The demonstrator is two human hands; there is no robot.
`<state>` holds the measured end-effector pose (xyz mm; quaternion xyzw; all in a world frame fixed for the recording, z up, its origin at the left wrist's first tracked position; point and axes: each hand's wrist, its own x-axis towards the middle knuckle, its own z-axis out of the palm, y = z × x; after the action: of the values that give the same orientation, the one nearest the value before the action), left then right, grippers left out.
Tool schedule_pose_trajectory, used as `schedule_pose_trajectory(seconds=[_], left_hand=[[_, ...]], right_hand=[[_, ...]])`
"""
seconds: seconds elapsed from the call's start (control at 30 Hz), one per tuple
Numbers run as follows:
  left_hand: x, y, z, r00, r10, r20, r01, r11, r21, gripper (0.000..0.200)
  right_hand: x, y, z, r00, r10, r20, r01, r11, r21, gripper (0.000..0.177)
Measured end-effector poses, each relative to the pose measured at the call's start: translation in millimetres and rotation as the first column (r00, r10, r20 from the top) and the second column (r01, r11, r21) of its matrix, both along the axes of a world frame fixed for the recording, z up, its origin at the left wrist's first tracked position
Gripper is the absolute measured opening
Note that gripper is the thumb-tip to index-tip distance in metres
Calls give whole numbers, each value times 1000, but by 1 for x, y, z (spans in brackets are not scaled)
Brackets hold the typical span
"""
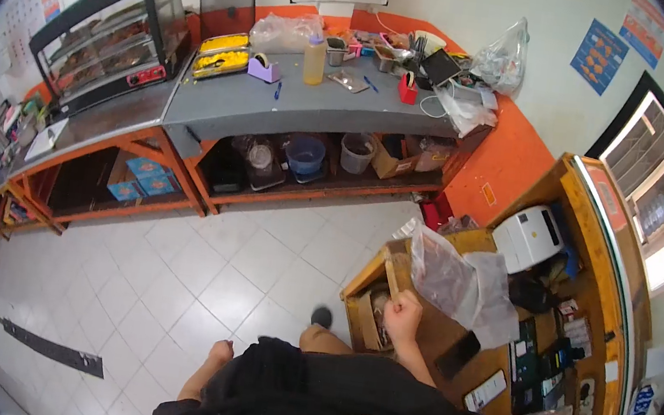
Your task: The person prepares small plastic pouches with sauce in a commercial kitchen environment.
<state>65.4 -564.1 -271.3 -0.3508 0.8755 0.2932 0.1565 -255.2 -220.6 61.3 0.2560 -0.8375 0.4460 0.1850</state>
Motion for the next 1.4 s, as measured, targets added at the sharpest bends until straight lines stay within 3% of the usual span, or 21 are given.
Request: schedule_pose_trajectory(seconds=[0.07,0.13,0.2,0.3,0.33,0.43,0.57,0.6,0.67,0.73,0.8,0.93,1.1,1.13,1.17,1.23,1.27,1.3,1.33,1.37,1.4], left_hand=[[-58,-29,-25,990,-139,26,142,982,-125,29],[-107,-49,-27,978,117,-175,-114,993,30,23],[-162,-73,-30,954,23,-298,-48,996,-78,28],[-232,-106,-28,867,365,-340,-317,929,190,30],[-264,-119,-22,864,278,-420,-268,960,85,32],[-371,-138,88,804,168,-571,-214,977,-15,36],[-518,-192,171,655,32,-755,-124,990,-65,38],[-557,-208,180,531,54,-846,-76,997,16,42],[-627,-231,229,577,176,-797,-72,984,166,57],[-704,-265,251,509,86,-856,-41,996,75,78],[-774,-298,267,495,65,-866,-31,998,57,95],[-885,-341,288,411,-76,-909,-62,992,-110,104],[-946,-349,279,356,14,-934,218,971,98,97],[-948,-338,274,245,-4,-969,301,951,72,94],[-950,-318,274,133,-3,-991,383,922,49,90],[-910,-245,309,252,102,-962,647,722,246,83],[-896,-214,301,313,53,-948,798,527,293,79],[-878,-185,295,356,-3,-935,890,307,338,75],[-848,-149,315,540,-146,-829,834,-44,550,66],[-819,-121,335,424,-398,-814,866,-83,492,62],[-805,-98,338,394,-417,-819,864,-135,485,62]], right_hand=[[-46,-17,-15,999,4,-51,-4,1000,-9,19],[-89,-41,-15,913,-38,406,145,961,-236,15],[-148,-69,-16,939,-2,343,63,984,-168,18],[-230,-115,-18,971,51,234,-77,992,102,36],[-255,-138,-9,976,97,195,-113,991,73,35],[-307,-211,13,975,207,86,-204,978,-39,26],[-344,-295,18,916,384,116,-372,921,-115,5],[-344,-308,22,882,447,146,-437,894,-96,7],[-345,-320,13,865,468,182,-461,883,-85,12],[-355,-325,-7,701,596,393,-624,779,-69,12],[-372,-312,-21,578,377,724,-642,758,117,21],[-377,-276,-8,684,-179,707,-379,741,554,34],[-365,-280,-6,568,-353,744,-151,844,515,37],[-365,-285,-4,551,-350,758,-132,860,493,39],[-361,-293,-1,602,-331,727,15,915,404,43],[-351,-307,3,740,-349,575,278,937,211,52],[-344,-312,6,806,-386,449,376,919,116,58],[-337,-312,14,767,-453,455,454,884,114,58],[-331,-309,28,772,-517,370,521,848,98,67],[-322,-304,36,769,-575,278,578,812,80,76],[-310,-298,39,737,-620,269,625,777,79,76]])
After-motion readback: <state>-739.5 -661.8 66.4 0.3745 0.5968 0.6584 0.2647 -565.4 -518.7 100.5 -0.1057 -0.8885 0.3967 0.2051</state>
